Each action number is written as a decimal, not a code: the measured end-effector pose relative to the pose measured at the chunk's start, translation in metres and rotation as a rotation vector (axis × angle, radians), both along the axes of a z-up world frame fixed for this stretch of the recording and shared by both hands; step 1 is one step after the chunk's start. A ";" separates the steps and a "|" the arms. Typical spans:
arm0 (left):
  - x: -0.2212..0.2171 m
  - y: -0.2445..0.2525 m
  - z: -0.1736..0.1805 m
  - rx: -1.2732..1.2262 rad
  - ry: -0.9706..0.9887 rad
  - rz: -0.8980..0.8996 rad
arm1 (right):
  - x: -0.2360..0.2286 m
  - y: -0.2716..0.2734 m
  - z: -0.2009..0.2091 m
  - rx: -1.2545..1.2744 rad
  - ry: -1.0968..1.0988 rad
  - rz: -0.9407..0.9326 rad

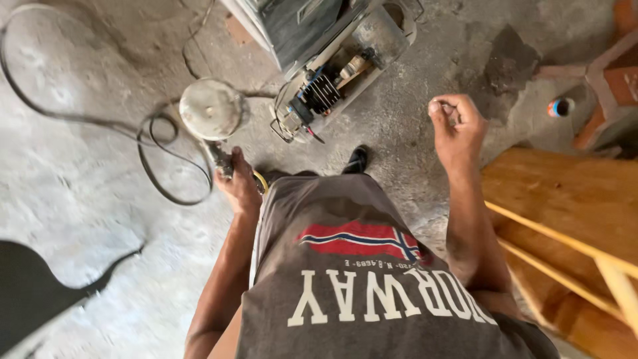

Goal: The person uses a spray gun to apply white paint to the legs and underside of a wooden table. They move around the furniture to cover different angles and then briefly adjust the spray gun near an air compressor.

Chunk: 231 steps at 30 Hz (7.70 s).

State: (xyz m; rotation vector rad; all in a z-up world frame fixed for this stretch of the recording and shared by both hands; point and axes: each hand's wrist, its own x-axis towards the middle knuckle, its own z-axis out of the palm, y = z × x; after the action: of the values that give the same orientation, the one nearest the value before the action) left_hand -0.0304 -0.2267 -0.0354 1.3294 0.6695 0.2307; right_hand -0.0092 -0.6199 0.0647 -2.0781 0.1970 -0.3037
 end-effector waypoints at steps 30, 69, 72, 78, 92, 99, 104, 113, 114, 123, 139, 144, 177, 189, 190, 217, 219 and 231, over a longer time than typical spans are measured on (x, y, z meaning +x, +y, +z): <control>-0.193 -0.429 -0.181 0.252 0.245 1.099 | 0.399 -0.361 -0.607 -0.125 0.628 0.358; -0.196 -0.493 -0.227 0.089 0.142 1.199 | 0.405 -0.457 -0.583 -0.372 0.852 0.225; -0.200 -0.485 -0.221 0.055 0.104 1.201 | 0.361 -0.480 -0.561 -0.647 0.637 0.427; -0.207 -0.456 -0.204 0.079 0.193 1.136 | 0.200 -0.479 -0.495 -0.737 0.649 0.874; -0.209 -0.281 -0.171 -0.018 0.205 0.868 | -0.044 -0.066 -0.234 -0.145 0.498 1.318; -0.197 -0.189 -0.098 0.179 0.150 0.675 | -0.040 0.047 -0.144 -0.021 0.280 1.414; -0.169 -0.125 -0.053 0.232 0.235 0.511 | -0.011 0.120 -0.134 0.042 0.298 1.510; -0.080 0.012 -0.004 0.373 0.278 0.266 | 0.060 0.284 -0.097 0.177 0.150 1.554; -0.073 0.022 0.002 0.394 0.219 0.236 | 0.062 0.294 -0.089 0.177 0.135 1.551; -0.036 0.112 0.022 0.103 0.120 0.041 | 0.079 0.388 -0.030 -0.010 0.334 1.444; -0.042 0.317 0.050 0.209 -0.068 -0.812 | -0.016 0.553 0.015 -0.077 0.178 0.673; -0.054 0.315 0.045 -0.023 -0.065 -0.888 | -0.057 0.546 0.023 -0.199 -0.104 0.499; -0.189 0.212 0.099 -0.185 -0.125 -1.050 | -0.235 0.435 0.050 -0.190 -0.147 0.235; -0.201 0.200 0.103 -0.222 -0.162 -1.035 | -0.242 0.432 0.050 -0.203 -0.145 0.207; -0.201 0.199 0.102 -0.235 -0.155 -1.029 | -0.242 0.431 0.051 -0.191 -0.147 0.207; -0.196 0.201 0.106 -0.234 -0.133 -1.044 | -0.240 0.431 0.056 -0.174 -0.134 0.227; -0.197 0.201 0.105 -0.263 -0.125 -1.031 | -0.242 0.431 0.055 -0.176 -0.132 0.219; -0.197 0.206 0.093 -0.183 -0.126 -1.067 | -0.244 0.432 0.052 -0.180 -0.125 0.187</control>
State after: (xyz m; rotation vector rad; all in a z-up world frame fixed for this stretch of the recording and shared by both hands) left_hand -0.2273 -0.0207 0.0579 1.3141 -0.1771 -0.5922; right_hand -0.2537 -0.1878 0.1166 -2.2273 -0.1036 -0.3465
